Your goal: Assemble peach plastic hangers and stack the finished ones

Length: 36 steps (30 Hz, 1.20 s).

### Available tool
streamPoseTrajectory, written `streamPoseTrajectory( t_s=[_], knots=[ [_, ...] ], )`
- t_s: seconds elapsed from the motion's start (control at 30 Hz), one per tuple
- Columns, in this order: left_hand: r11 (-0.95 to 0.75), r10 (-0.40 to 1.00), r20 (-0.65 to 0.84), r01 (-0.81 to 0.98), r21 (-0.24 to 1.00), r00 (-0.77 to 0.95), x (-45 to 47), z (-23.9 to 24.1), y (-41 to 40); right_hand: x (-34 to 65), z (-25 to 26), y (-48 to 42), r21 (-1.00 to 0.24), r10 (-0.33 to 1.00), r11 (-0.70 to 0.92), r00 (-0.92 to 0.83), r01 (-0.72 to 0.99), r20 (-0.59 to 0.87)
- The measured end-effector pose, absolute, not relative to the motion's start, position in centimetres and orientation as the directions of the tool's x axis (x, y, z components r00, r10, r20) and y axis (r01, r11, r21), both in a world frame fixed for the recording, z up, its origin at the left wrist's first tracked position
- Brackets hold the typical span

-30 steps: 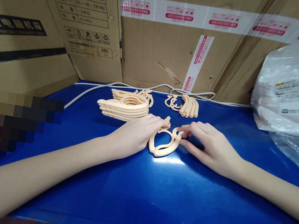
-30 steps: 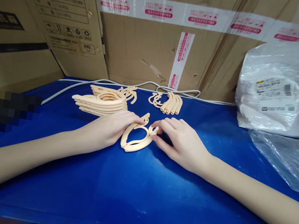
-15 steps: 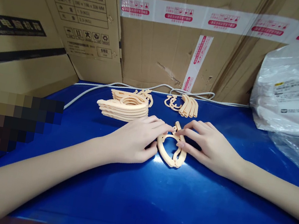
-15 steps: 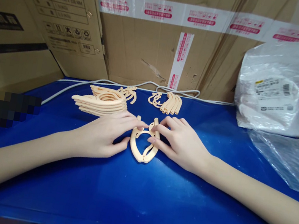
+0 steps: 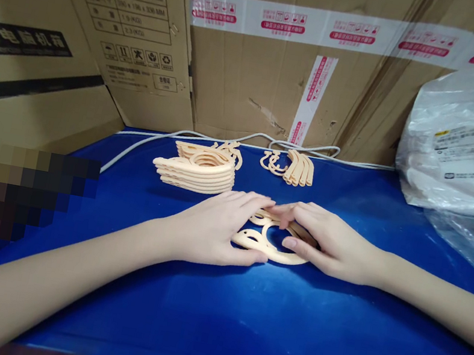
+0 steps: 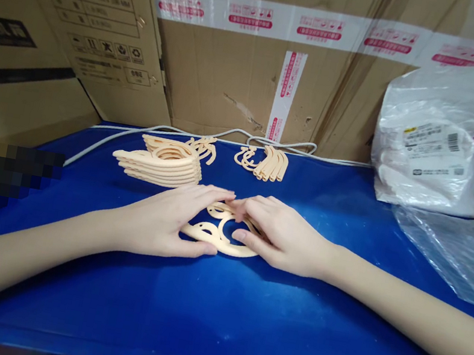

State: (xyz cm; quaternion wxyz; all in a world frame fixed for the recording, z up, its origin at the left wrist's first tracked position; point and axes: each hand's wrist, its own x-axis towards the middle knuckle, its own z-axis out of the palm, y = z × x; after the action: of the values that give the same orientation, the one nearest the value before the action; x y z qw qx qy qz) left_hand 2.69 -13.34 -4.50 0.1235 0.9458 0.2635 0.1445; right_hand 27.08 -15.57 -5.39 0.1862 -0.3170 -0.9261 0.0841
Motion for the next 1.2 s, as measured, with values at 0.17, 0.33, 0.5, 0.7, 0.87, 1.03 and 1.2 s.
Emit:
streamPoseTrajectory(
  t_s=[0.17, 0.33, 0.5, 0.7, 0.87, 1.03, 1.2],
  knots=[
    [-0.853, 0.515, 0.223, 0.467, 0.234, 0.828, 2.7, -4.2, -13.3, 27.2, -5.3, -15.4, -0.345, 0.757, 0.649, -0.53, 0.678, 0.382],
    [-0.885, 0.463, 0.371, 0.446, 0.136, 0.805, 2.3, -3.6, -13.1, 27.3, -5.0, -15.1, -0.62, 0.894, 0.438, -0.39, 0.651, 0.222],
    [-0.874, 0.451, 0.471, 0.483, 0.06, 0.758, 2.0, -3.4, -13.0, 27.2, -4.5, -14.9, -0.868, 0.923, 0.259, -0.374, 0.423, 0.093],
    [-0.882, 0.447, 0.434, 0.467, 0.067, 0.782, 2.1, -3.7, -12.7, 27.2, -4.5, -14.9, -0.938, 0.922, 0.169, -0.386, 0.303, 0.041],
    [-0.889, 0.422, 0.445, 0.457, 0.033, 0.789, 2.1, -3.7, -12.7, 27.2, -4.7, -15.0, -0.918, 0.909, 0.21, -0.413, 0.335, 0.057],
    [-0.888, 0.421, 0.441, 0.46, 0.02, 0.793, 2.1, -3.5, -12.7, 27.1, -4.7, -14.9, -0.916, 0.903, 0.215, -0.427, 0.339, 0.054],
    [-0.886, 0.428, 0.426, 0.464, 0.023, 0.797, 2.0, -3.6, -12.9, 26.9, -4.6, -15.0, -0.907, 0.901, 0.229, -0.43, 0.354, 0.059]
  ],
)
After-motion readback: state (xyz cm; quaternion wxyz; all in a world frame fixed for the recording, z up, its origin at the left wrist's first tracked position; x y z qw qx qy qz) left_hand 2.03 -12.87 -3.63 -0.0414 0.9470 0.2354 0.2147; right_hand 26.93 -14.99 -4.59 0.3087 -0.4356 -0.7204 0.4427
